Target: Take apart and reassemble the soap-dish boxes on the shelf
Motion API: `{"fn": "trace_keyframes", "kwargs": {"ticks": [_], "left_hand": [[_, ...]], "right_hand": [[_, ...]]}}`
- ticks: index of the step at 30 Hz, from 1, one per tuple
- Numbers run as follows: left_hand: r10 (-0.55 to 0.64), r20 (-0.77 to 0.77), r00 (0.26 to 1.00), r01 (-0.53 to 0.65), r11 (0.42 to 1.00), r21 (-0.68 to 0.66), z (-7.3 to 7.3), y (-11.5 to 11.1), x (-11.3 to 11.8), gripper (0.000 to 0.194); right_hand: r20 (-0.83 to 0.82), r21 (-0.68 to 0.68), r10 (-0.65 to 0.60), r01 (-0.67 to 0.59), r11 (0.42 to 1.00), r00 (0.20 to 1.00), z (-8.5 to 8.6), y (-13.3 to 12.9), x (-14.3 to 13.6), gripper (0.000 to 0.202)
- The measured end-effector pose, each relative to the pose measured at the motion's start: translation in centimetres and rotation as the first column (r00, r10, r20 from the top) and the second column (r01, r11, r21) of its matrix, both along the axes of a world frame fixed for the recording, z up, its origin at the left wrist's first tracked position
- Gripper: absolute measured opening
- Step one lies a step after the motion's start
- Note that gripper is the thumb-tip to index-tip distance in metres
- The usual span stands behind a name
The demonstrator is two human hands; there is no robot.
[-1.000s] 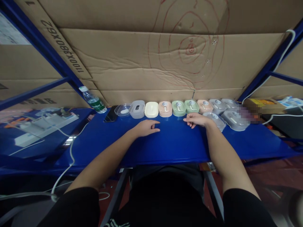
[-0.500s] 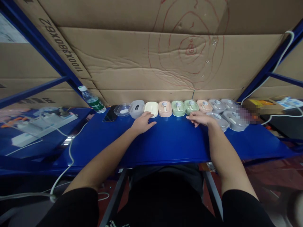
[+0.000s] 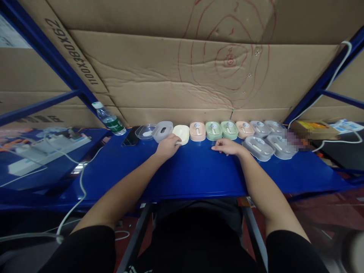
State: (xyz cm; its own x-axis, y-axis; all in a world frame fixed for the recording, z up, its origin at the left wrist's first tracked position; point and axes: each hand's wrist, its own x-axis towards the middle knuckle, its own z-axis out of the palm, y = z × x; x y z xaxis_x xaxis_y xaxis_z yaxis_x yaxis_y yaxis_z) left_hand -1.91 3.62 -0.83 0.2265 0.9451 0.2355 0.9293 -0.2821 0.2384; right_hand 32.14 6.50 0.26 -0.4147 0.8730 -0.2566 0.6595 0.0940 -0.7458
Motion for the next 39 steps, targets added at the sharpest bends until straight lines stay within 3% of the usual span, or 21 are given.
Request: {"fn": "trace_keyframes", "kwargs": {"ticks": [12, 16, 19, 23, 27, 30, 34, 39], "left_hand": [[0.019, 0.155, 0.988, -0.033, 0.996, 0.089, 0.4, -0.1, -0.4, 0.011], [-0.02, 0.294, 0.956, -0.043, 0.978, 0.206, 1.1, -0.6, -0.5, 0.01], [-0.146, 0.433, 0.889, 0.023, 0.961, 0.277, 1.7, -1.0, -0.3, 0.015], [-0.247, 0.6, 0.761, 0.175, 0.969, 0.177, 1.4, -1.4, 0.5, 0.023], [-0.228, 0.685, 0.692, 0.303, 0.953, 0.011, 0.5, -1.6, 1.3, 0.028], [-0.227, 0.587, 0.777, 0.29, 0.957, -0.014, 0.6, -1.8, 1.3, 0.039], [-0.179, 0.304, 0.936, 0.207, 0.976, -0.062, 1.5, -2.0, 1.0, 0.059], [-0.194, 0.139, 0.971, 0.213, 0.966, -0.147, 2.0, -2.1, 1.0, 0.059]], "right_hand": [[0.029, 0.022, 0.007, -0.008, 1.0, 1.0, -0.2, 0.1, -0.1, 0.047], [-0.092, 0.096, -0.002, 0.011, 0.995, 0.996, -0.7, 0.2, -0.6, 0.042], [-0.238, 0.222, 0.0, 0.054, 0.974, 0.971, -0.8, -0.1, -1.6, 0.044], [-0.381, 0.335, 0.045, 0.092, 0.938, 0.924, -0.3, -0.9, -2.9, 0.059], [-0.33, 0.397, 0.079, 0.062, 0.916, 0.94, 0.1, -1.6, -3.5, 0.041], [-0.238, 0.385, 0.07, 0.028, 0.923, 0.969, 0.4, -2.0, -3.6, 0.053], [-0.095, 0.419, 0.082, -0.035, 0.907, 0.992, 0.5, -2.1, -3.6, 0.061], [0.078, 0.462, 0.126, -0.148, 0.875, 0.989, -0.1, -1.6, -3.3, 0.062]]}}
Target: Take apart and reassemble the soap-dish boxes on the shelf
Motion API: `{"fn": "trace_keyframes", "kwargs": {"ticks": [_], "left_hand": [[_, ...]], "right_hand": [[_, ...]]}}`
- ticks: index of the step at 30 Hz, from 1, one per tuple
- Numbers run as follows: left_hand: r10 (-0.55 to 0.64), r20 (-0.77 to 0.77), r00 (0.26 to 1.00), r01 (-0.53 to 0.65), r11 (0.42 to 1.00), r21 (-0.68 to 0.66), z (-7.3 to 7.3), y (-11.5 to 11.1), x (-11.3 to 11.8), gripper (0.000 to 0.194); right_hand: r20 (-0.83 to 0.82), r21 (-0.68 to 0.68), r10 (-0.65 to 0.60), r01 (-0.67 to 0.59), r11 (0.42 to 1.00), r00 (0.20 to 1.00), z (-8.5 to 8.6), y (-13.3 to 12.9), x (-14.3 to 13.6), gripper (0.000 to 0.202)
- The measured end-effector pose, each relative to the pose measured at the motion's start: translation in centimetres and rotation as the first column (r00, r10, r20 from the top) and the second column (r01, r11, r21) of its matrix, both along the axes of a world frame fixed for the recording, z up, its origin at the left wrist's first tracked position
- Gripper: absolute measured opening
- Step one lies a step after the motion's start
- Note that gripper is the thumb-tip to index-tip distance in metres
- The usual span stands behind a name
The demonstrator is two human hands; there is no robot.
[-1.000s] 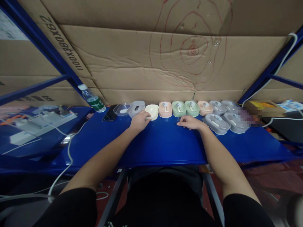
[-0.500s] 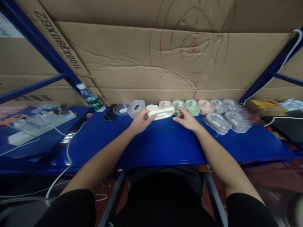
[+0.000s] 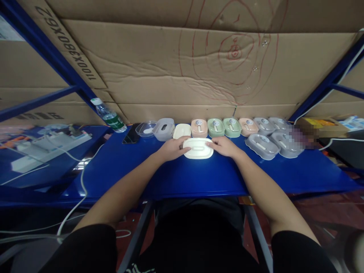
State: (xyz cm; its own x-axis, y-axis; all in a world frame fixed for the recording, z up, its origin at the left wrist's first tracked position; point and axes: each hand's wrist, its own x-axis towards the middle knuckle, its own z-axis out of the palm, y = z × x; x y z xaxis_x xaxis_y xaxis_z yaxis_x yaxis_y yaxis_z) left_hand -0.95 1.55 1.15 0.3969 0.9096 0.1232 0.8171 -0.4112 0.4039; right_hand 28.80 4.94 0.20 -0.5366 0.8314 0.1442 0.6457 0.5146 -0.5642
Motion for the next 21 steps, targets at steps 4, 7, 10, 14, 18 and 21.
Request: {"fn": "trace_keyframes", "kwargs": {"ticks": [4, 7, 10, 14, 18, 21], "left_hand": [[-0.08, -0.119, 0.99, 0.074, 0.996, -0.055, -0.1, 0.1, 0.0, 0.043], [-0.08, -0.184, 0.98, 0.069, 0.995, -0.066, -0.2, 0.1, 0.1, 0.036], [-0.008, -0.21, 0.978, -0.001, 0.999, -0.04, -0.2, 0.2, 0.1, 0.045], [0.147, -0.11, 0.983, -0.139, 0.987, 0.078, 0.5, 0.7, -0.7, 0.046], [0.348, 0.02, 0.937, -0.338, 0.895, 0.29, 1.4, 1.2, -3.2, 0.042], [0.447, -0.036, 0.894, -0.422, 0.867, 0.265, 1.5, 1.8, -5.4, 0.041]], "right_hand": [[0.226, 0.005, -0.029, 0.028, 1.0, 0.974, -0.6, 0.3, -0.5, 0.062], [0.333, 0.022, -0.061, 0.057, 0.998, 0.941, -0.8, 0.2, -1.1, 0.061], [0.322, 0.022, -0.065, 0.061, 0.998, 0.944, -0.8, 0.1, -1.3, 0.06], [0.271, -0.006, -0.044, 0.048, 0.999, 0.961, -0.7, 0.1, -0.9, 0.06], [0.215, -0.02, -0.012, 0.017, 1.0, 0.977, -0.7, 0.3, -0.5, 0.058], [0.201, -0.017, 0.012, -0.009, 1.0, 0.979, -0.9, 0.5, -0.4, 0.055]]}}
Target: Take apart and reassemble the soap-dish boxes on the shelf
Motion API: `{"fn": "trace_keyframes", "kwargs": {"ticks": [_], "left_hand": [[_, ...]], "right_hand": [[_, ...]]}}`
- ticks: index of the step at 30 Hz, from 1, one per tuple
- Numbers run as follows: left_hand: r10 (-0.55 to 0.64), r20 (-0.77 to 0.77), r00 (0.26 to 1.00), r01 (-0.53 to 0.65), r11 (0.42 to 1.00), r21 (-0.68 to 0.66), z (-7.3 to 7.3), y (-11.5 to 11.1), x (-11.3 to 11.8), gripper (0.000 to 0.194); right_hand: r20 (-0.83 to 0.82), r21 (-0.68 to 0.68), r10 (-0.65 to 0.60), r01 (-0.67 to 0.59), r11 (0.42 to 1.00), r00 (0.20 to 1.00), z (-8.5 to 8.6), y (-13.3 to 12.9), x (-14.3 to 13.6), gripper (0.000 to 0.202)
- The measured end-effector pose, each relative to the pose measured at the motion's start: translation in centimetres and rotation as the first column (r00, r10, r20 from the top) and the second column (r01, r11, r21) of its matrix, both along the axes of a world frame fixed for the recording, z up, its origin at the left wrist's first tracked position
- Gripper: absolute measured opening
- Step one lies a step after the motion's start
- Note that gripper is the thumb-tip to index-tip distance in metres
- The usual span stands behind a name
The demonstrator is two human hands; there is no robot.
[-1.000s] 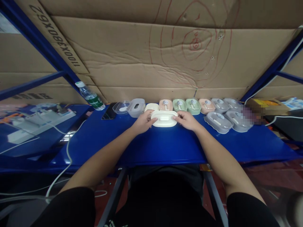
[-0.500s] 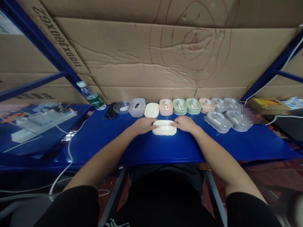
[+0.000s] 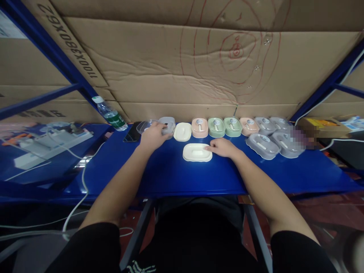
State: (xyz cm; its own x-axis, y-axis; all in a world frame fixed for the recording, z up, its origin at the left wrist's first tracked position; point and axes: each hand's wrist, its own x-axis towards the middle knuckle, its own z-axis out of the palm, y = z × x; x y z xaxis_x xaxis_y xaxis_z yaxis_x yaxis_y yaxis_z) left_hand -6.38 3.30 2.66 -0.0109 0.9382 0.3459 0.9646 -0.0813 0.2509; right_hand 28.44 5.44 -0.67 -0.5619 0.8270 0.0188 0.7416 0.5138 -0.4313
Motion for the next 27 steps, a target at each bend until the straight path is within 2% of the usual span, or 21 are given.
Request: {"fn": "trace_keyframes", "kwargs": {"ticks": [3, 5, 9, 12, 14, 17, 19, 21, 23, 27], "left_hand": [[0.027, -0.017, 0.999, -0.028, 0.996, -0.087, -0.3, 0.8, -1.6, 0.025], [0.017, 0.025, 1.0, -0.015, 0.997, -0.079, -0.5, 1.2, -2.1, 0.019], [0.006, 0.153, 0.988, -0.012, 0.999, 0.043, -0.1, 1.3, -2.0, 0.023], [-0.038, 0.315, 0.948, -0.017, 0.985, 0.169, 0.6, 0.7, -1.3, 0.027], [-0.133, 0.491, 0.861, 0.022, 0.974, 0.225, 1.0, 0.2, -0.4, 0.028], [-0.293, 0.74, 0.605, 0.198, 0.956, 0.217, 1.0, -0.5, 1.7, 0.032], [-0.313, 0.828, 0.465, 0.347, 0.925, 0.155, 0.8, -0.9, 3.2, 0.037], [-0.278, 0.871, 0.405, 0.463, 0.884, 0.066, 0.5, -1.3, 4.4, 0.038], [-0.23, 0.894, 0.385, 0.525, 0.851, -0.007, 0.1, -1.6, 5.2, 0.036], [-0.192, 0.916, 0.352, 0.506, 0.862, -0.013, -0.4, -1.6, 5.9, 0.039]], "right_hand": [[-0.011, -0.004, 0.01, -0.01, 1.0, 1.0, 0.0, 0.1, 0.1, 0.054], [-0.025, -0.007, 0.01, -0.01, 1.0, 1.0, 0.0, 0.1, 0.2, 0.053], [-0.036, -0.002, 0.01, -0.01, 1.0, 0.999, 0.3, -0.1, 0.3, 0.05], [-0.087, 0.007, -0.011, 0.012, 1.0, 0.996, 0.6, -0.2, 0.2, 0.043], [-0.171, 0.032, -0.041, 0.047, 0.998, 0.984, 0.7, -0.4, 0.1, 0.04], [-0.329, 0.082, -0.068, 0.1, 0.992, 0.942, 0.8, -0.6, -0.2, 0.055], [-0.401, 0.092, -0.062, 0.107, 0.99, 0.914, 0.9, -0.7, -0.3, 0.063], [-0.441, 0.091, -0.055, 0.106, 0.99, 0.896, 1.0, -0.9, -0.5, 0.064], [-0.466, 0.08, -0.08, 0.132, 0.988, 0.881, 1.0, -0.9, -0.6, 0.061], [-0.535, -0.034, -0.164, 0.173, 0.984, 0.829, 1.2, -0.9, -0.7, 0.06]]}}
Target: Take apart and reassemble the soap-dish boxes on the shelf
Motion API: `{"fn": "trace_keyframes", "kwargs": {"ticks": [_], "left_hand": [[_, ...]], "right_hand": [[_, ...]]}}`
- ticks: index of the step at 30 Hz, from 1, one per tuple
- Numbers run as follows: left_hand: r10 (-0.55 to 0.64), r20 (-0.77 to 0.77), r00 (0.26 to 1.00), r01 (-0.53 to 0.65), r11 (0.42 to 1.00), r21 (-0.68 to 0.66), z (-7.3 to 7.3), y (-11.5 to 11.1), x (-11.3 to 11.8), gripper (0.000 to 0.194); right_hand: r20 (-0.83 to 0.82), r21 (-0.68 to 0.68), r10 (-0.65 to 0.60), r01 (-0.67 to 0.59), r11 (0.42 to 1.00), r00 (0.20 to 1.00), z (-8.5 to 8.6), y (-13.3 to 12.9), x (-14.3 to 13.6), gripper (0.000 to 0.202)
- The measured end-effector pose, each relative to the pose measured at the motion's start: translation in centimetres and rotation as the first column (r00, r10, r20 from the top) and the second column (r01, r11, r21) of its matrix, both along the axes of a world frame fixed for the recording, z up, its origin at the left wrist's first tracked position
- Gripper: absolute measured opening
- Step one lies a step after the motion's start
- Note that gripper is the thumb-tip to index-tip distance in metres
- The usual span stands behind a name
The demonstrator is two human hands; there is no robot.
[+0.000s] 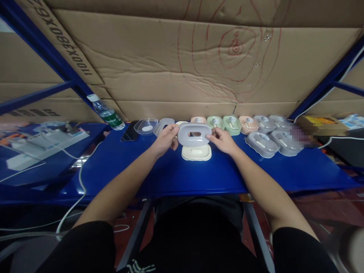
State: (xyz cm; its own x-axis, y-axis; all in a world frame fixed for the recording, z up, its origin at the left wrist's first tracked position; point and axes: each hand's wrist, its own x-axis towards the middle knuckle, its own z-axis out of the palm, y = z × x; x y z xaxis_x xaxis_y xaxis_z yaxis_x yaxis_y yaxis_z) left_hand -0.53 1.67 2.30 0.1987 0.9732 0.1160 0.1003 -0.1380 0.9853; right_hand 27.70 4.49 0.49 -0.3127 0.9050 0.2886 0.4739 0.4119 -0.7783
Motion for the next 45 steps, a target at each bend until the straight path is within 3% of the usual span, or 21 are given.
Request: {"fn": "trace_keyframes", "kwargs": {"ticks": [3, 6, 9, 12, 19, 26, 31, 38, 45], "left_hand": [[0.036, -0.036, 0.999, -0.033, 0.994, 0.1, -0.1, 0.0, 0.0, 0.049], [0.085, -0.202, 0.976, -0.037, 0.972, 0.231, -0.1, -0.1, -0.3, 0.055], [0.091, -0.389, 0.917, 0.032, 0.954, 0.299, 0.0, -0.3, -0.7, 0.047], [0.009, -0.524, 0.852, 0.133, 0.963, 0.233, 0.3, -0.6, -0.8, 0.041], [-0.012, -0.73, 0.683, 0.146, 0.982, 0.121, 0.7, -0.9, -0.4, 0.039], [-0.016, -0.811, 0.585, 0.146, 0.985, 0.087, 0.5, -0.7, -0.3, 0.035], [-0.034, -0.826, 0.562, 0.182, 0.98, 0.084, -0.1, -0.5, -0.3, 0.038], [-0.06, -0.881, 0.47, 0.254, 0.965, 0.07, -1.4, 0.1, -0.4, 0.046], [-0.078, -0.898, 0.433, 0.249, 0.968, 0.036, -1.0, 0.0, -0.3, 0.049]], "right_hand": [[-0.071, -0.101, 0.027, -0.034, 0.994, 0.997, 0.0, 0.0, -0.1, 0.062], [-0.096, -0.148, 0.043, -0.057, 0.987, 0.994, -0.1, 0.0, 0.0, 0.063], [-0.089, -0.156, 0.033, -0.047, 0.987, 0.995, 0.0, 0.0, 0.1, 0.063], [-0.021, -0.163, 0.02, -0.023, 0.986, 1.0, 0.1, 0.0, 0.2, 0.063], [0.191, -0.21, 0.101, -0.059, 0.976, 0.976, 0.0, 0.1, 0.2, 0.068], [0.261, -0.258, 0.168, -0.099, 0.961, 0.951, 0.3, -0.2, 0.2, 0.064], [0.343, -0.284, 0.198, -0.099, 0.954, 0.918, 0.3, -0.1, 0.4, 0.067], [0.504, -0.212, 0.233, -0.142, 0.967, 0.832, 0.2, 0.1, 0.3, 0.069], [0.508, -0.213, 0.238, -0.147, 0.966, 0.828, 0.1, 0.2, 0.3, 0.069]]}}
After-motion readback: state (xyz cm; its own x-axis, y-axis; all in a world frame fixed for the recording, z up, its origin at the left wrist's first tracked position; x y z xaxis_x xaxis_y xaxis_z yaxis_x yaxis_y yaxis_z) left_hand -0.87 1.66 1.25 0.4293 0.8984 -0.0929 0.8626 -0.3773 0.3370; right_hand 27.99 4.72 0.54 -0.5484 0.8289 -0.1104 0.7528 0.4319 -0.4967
